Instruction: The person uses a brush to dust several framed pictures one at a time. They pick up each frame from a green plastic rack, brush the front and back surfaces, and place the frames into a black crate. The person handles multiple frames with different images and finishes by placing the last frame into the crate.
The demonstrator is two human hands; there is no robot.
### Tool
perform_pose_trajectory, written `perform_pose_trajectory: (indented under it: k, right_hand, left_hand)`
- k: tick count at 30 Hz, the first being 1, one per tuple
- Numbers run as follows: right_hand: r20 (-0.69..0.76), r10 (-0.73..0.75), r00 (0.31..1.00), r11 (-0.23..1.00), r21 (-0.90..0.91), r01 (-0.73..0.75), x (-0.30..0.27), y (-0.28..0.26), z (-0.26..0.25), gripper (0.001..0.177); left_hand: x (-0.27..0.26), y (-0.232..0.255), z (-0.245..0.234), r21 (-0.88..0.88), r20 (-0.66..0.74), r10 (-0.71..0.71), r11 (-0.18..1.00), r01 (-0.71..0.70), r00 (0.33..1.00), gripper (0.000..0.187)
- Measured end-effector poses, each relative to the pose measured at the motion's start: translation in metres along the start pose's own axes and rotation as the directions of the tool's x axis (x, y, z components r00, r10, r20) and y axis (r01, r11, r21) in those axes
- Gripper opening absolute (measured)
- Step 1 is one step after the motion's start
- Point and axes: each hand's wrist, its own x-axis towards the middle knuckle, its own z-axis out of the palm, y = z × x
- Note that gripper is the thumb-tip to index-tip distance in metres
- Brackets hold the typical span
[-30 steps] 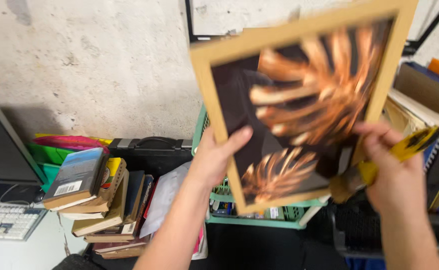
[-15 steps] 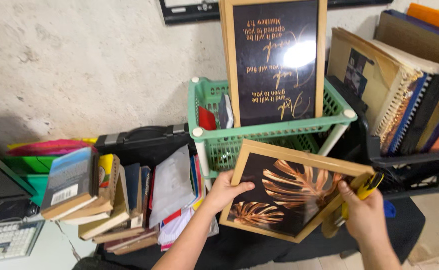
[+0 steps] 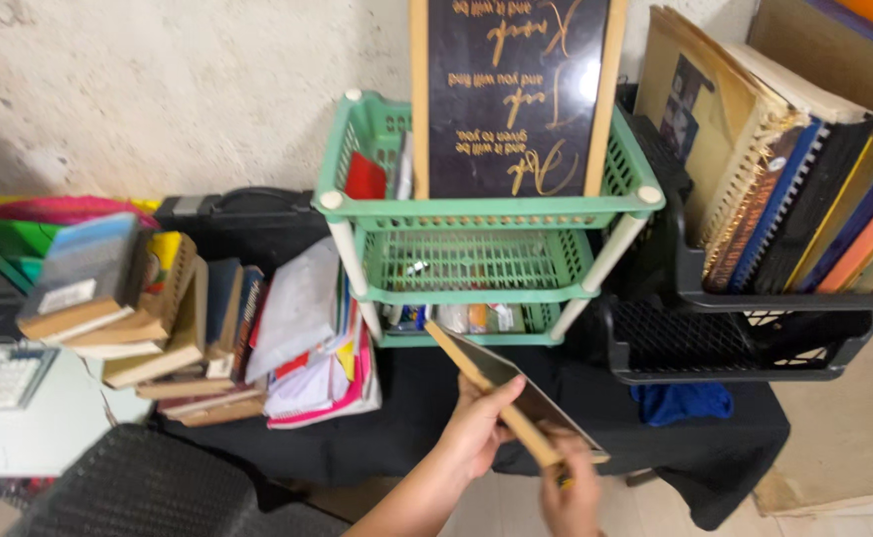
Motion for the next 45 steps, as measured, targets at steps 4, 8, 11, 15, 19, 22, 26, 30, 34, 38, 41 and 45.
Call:
perform_pose_trajectory:
  k: [4,8,11,15,19,22,26,30,34,38,41,45]
  right_hand:
    - [0.411,-0.161,0.897,0.984,0.138,0.113,-0.018,0.015,-0.027,0.044]
    - [0.406,-0.017,0.914,1.0,0.003,0.017,-0.016,0.055,-0.069,0.039]
    - [0.243,0.63,0.737,0.715,0.189,-0.673,0.01,0.094,-0.093,0.035]
    - [0.209,0.778,0.593,0.526,0.299,-0.796,0.026,0.091,-0.104,0.05]
    - [0.52,0.463,0.717,0.601,0.41,-0.686,0.0,0.052,-0.083,0.036]
    - [0.702,0.355,0.618,0.491,0.422,-0.762,-0.042,0.053,-0.073,0.031]
    - [0.401,0.705,0.585,0.458,0.372,-0.807,-0.053,0.132,-0.084,0.032]
    - [0.153,0.802,0.578,0.478,0.417,-0.773,-0.045,0.156,-0.112,0.034]
    - [0.421,0.498,0.758,0.712,0.3,-0.635,-0.072,0.102,-0.092,0.033]
    - [0.435,0.122,0.892,0.864,0.396,-0.311,-0.081,0.107,-0.068,0.031]
    - [0.228,0.644,0.73,0.619,0.407,-0.672,-0.051,0.156,-0.061,0.027]
    - [0.275,0.641,0.717,0.604,0.395,-0.692,-0.038,0.15,-0.052,0.032]
  left_hand:
    - [0.015,-0.042,-0.008,-0.093,-0.118,0.193,0.974,-0.204,0.974,0.052]
    - [0.033,-0.051,-0.042,-0.12,-0.181,0.166,0.975,-0.189,0.969,0.053]
    - [0.04,-0.052,-0.066,-0.11,-0.18,0.177,0.974,-0.198,0.968,0.054]
    - [0.037,-0.058,-0.087,-0.133,-0.195,0.153,0.974,-0.181,0.969,0.058]
    - [0.035,-0.065,-0.091,-0.126,-0.176,0.188,0.969,-0.211,0.966,0.057]
    - [0.036,-0.066,-0.094,-0.104,-0.176,0.19,0.972,-0.21,0.966,0.056]
    - [0.037,-0.066,-0.098,-0.092,-0.198,0.18,0.975,-0.201,0.963,0.055]
    - [0.034,-0.067,-0.098,-0.105,-0.195,0.189,0.972,-0.212,0.962,0.053]
    - [0.035,-0.068,-0.094,-0.113,-0.203,0.151,0.978,-0.177,0.967,0.057]
    - [0.036,-0.069,-0.094,-0.095,-0.16,0.188,0.974,-0.204,0.969,0.055]
    - [0.035,-0.071,-0.1,-0.111,-0.19,0.156,0.978,-0.179,0.969,0.056]
    - [0.032,-0.072,-0.107,-0.108,-0.208,0.159,0.977,-0.184,0.965,0.056]
